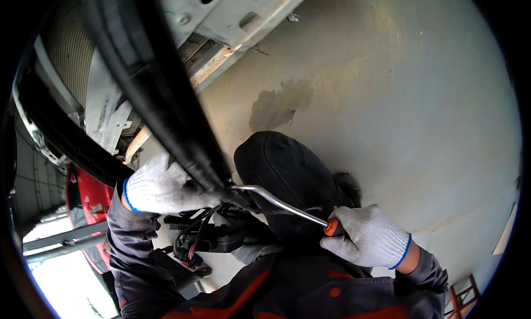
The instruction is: The person uses a screwdriver to detach a plastic frame from the front of a car, then removes the frame and places it on a workbench. They then return to the car and use the screwdriver to pry at the front bumper area.
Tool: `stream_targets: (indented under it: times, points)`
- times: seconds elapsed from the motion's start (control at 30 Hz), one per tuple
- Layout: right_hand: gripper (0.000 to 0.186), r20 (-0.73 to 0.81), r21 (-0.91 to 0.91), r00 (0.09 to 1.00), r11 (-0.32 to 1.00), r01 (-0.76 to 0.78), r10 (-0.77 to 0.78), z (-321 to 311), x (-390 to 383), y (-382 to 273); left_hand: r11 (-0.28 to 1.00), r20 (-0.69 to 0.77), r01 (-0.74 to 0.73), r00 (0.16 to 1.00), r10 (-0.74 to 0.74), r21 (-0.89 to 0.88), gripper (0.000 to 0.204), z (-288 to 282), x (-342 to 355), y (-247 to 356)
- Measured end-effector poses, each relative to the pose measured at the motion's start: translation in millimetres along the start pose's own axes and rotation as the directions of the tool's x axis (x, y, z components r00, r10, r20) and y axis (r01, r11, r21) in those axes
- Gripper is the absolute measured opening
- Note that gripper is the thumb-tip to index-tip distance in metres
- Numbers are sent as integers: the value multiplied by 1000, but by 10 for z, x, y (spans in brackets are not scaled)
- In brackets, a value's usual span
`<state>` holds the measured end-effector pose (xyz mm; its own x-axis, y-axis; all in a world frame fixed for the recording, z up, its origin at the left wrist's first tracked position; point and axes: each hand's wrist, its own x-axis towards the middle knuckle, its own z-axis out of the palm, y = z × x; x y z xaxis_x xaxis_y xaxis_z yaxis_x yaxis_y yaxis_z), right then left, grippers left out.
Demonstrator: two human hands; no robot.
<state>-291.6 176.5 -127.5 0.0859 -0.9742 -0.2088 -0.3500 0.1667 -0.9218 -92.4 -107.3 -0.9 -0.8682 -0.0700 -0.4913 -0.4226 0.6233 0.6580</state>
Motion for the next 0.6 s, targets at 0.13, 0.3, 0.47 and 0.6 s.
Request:
stream_targets:
  times: [0.13,0.3,0.47,0.6]
  points:
    - [36,54,22,996,997,75,-76,-75,10,127,993,-18,-107,994,108,53,29,60,-138,-170]
    - [39,153,208,984,976,56,-89,-22,92,351,980,-272,199,944,-185,27,20,243,261,380]
    - [41,239,267,965,963,43,-109,-21,235,488,906,-280,302,935,-220,297,20,188,164,191]
    - [40,261,264,957,963,56,-127,-20,290,476,939,-307,251,936,-174,233,20,196,151,163]
